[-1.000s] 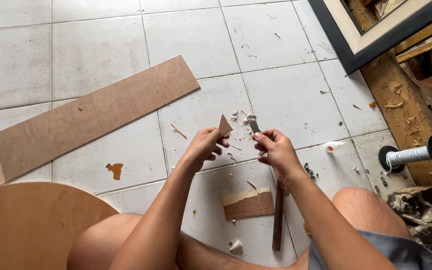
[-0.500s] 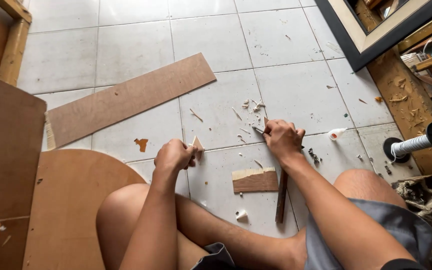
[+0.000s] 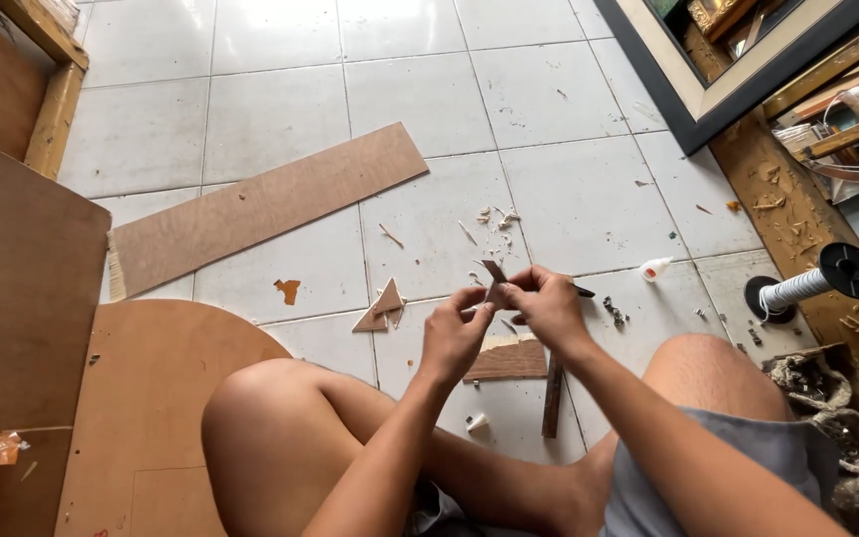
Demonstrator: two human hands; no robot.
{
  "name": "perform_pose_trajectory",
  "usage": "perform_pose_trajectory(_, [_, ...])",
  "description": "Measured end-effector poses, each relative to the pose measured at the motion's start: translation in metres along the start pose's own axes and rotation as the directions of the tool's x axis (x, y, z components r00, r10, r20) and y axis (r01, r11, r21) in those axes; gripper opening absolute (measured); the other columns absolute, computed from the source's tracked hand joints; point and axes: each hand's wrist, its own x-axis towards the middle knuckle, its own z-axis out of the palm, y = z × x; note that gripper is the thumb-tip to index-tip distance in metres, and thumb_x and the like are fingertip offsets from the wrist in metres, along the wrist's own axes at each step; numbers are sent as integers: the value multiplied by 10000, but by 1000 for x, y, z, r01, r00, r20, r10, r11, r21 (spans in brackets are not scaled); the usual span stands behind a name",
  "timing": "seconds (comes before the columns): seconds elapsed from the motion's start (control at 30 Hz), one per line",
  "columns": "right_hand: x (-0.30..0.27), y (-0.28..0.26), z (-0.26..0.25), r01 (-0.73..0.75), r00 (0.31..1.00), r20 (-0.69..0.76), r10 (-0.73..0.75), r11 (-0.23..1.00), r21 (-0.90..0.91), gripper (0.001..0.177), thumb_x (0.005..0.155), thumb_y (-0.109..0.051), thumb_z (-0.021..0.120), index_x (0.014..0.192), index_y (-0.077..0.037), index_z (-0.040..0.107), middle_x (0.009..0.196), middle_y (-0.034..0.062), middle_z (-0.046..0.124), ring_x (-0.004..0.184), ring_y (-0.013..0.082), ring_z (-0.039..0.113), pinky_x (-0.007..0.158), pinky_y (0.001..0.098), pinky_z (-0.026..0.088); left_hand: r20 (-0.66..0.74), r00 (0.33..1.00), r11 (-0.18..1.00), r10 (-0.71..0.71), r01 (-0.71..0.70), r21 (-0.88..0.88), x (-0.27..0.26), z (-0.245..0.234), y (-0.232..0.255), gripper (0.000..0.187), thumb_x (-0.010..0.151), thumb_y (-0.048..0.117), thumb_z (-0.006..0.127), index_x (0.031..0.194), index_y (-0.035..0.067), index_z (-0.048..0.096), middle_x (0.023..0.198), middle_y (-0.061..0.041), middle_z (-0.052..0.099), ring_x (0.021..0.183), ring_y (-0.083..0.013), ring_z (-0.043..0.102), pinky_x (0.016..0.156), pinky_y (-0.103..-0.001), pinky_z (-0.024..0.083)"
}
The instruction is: The person is using a small utility blade to shave and trim the edges of small wooden veneer pieces while sitting on the floor.
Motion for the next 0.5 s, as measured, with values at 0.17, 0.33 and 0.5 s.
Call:
perform_pose_trajectory(0.17, [-6, 20, 27, -156, 987, 85, 138, 948, 277, 260, 1120, -179, 687, 1257, 31, 617, 1165, 178, 787, 966, 222, 810, 837, 394, 708, -11, 999, 990, 40, -38, 136, 20, -3, -29, 361, 985, 448, 806, 1218, 173, 833, 1313, -137, 817, 1175, -385, 805, 1021, -513, 656])
perform_pose_trajectory(0.33, [-5, 17, 25, -205, 974, 169, 153, 913, 353, 275, 1144, -221, 656, 1283, -12, 542, 1378, 200, 792, 1155, 288, 797, 970, 485, 657, -216, 966, 973, 140, -94, 209, 39, -7, -45, 202, 993, 367, 772, 1043, 241, 922, 1081, -99, 745, 926, -299, 778, 922, -451, 655])
perform_pose_trajectory(0.5, [28, 67, 23, 62, 998, 13, -60, 959, -275, 173, 1017, -264, 824, 1173, -190, 819, 1116, 79, 861, 1021, 235, 826, 814, 398, 698, -255, 964, 992, -74, 97, 77, 39, -14, -39, 188, 880, 210, 801, 1046, 258, 876, 907, -26, 870, 960, -225, 858, 895, -366, 642])
